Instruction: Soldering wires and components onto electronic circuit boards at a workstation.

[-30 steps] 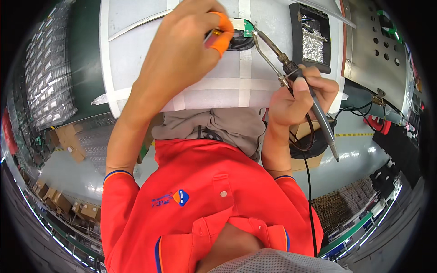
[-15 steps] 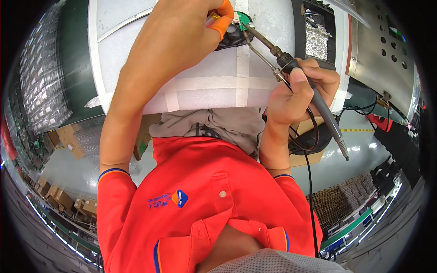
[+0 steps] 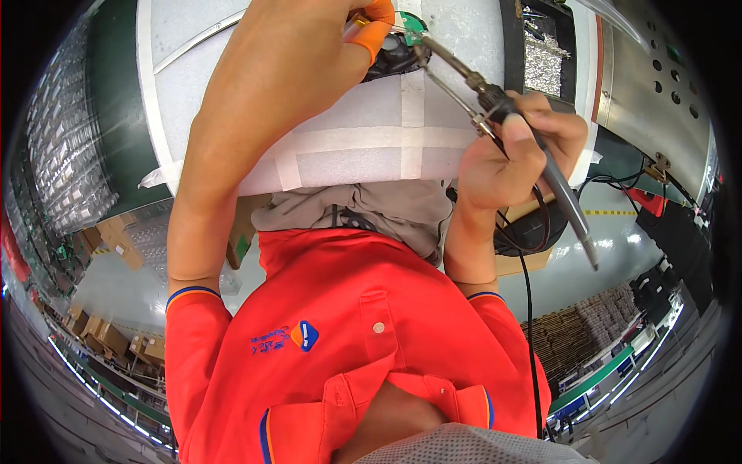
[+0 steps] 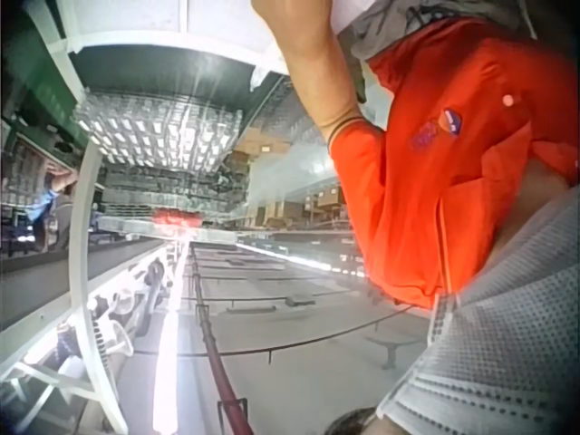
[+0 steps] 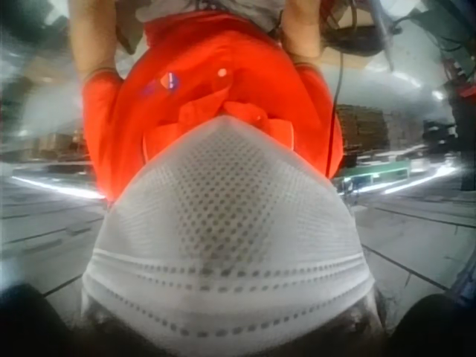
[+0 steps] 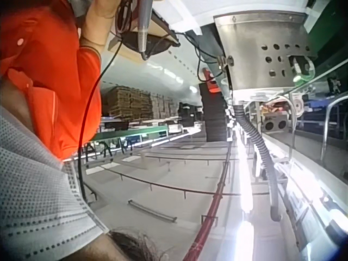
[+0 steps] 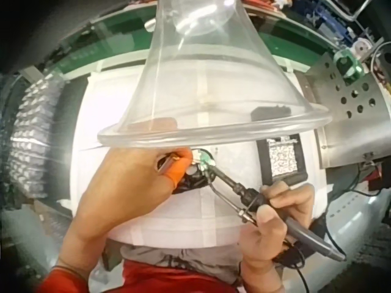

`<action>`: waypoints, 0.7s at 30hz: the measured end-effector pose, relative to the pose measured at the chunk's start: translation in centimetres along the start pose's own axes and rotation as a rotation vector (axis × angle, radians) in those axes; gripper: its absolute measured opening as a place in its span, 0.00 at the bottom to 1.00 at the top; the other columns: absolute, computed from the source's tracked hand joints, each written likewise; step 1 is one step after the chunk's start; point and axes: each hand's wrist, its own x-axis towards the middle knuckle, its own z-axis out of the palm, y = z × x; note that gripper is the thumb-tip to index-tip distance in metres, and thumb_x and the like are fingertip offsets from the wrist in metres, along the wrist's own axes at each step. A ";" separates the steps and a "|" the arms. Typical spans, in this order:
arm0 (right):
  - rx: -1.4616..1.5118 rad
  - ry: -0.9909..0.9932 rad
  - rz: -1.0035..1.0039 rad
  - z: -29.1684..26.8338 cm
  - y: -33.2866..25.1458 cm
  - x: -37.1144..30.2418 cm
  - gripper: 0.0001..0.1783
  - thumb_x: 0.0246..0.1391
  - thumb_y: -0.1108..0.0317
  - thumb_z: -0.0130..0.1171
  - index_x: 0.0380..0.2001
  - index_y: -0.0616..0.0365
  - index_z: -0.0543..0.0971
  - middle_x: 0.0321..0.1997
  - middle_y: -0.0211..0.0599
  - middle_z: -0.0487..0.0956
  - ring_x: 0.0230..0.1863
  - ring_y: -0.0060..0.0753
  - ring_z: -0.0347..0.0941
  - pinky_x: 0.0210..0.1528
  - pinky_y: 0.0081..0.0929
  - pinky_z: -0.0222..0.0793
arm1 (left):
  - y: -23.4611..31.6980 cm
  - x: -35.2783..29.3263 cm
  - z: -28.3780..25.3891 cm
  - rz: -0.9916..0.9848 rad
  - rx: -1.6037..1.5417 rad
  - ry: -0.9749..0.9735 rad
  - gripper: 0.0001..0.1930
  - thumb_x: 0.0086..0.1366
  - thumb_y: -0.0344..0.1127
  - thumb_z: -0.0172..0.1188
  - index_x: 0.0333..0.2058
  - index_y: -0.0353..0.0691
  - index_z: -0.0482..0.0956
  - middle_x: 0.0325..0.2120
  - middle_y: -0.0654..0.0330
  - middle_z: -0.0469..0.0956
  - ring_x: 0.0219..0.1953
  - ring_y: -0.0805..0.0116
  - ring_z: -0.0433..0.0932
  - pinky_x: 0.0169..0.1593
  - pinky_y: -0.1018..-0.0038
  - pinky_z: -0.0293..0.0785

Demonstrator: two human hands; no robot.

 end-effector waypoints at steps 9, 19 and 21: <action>0.060 0.068 0.002 0.3 -0.1 -0.1 0.09 0.40 0.76 0.49 0.29 0.63 0.65 0.19 0.41 0.67 0.20 0.27 0.62 0.34 0.21 0.68 | 0.1 -0.1 -0.1 -0.001 0.050 -0.029 0.07 0.57 0.27 0.61 0.35 0.32 0.78 0.31 0.47 0.77 0.34 0.45 0.75 0.38 0.61 0.72; 0.025 0.016 -0.015 0.2 0.2 0.1 0.08 0.41 0.77 0.49 0.28 0.63 0.64 0.18 0.40 0.66 0.20 0.25 0.62 0.31 0.20 0.64 | 0.1 0.1 -0.3 -0.022 0.105 -0.097 0.06 0.59 0.28 0.59 0.33 0.32 0.78 0.32 0.47 0.78 0.34 0.46 0.76 0.38 0.61 0.72; 0.029 0.008 -0.023 0.0 0.2 0.0 0.08 0.41 0.77 0.49 0.28 0.63 0.64 0.18 0.40 0.66 0.20 0.25 0.62 0.31 0.20 0.64 | 0.1 0.1 -0.3 -0.051 0.116 -0.112 0.06 0.59 0.28 0.59 0.33 0.32 0.78 0.31 0.47 0.78 0.33 0.45 0.76 0.38 0.61 0.72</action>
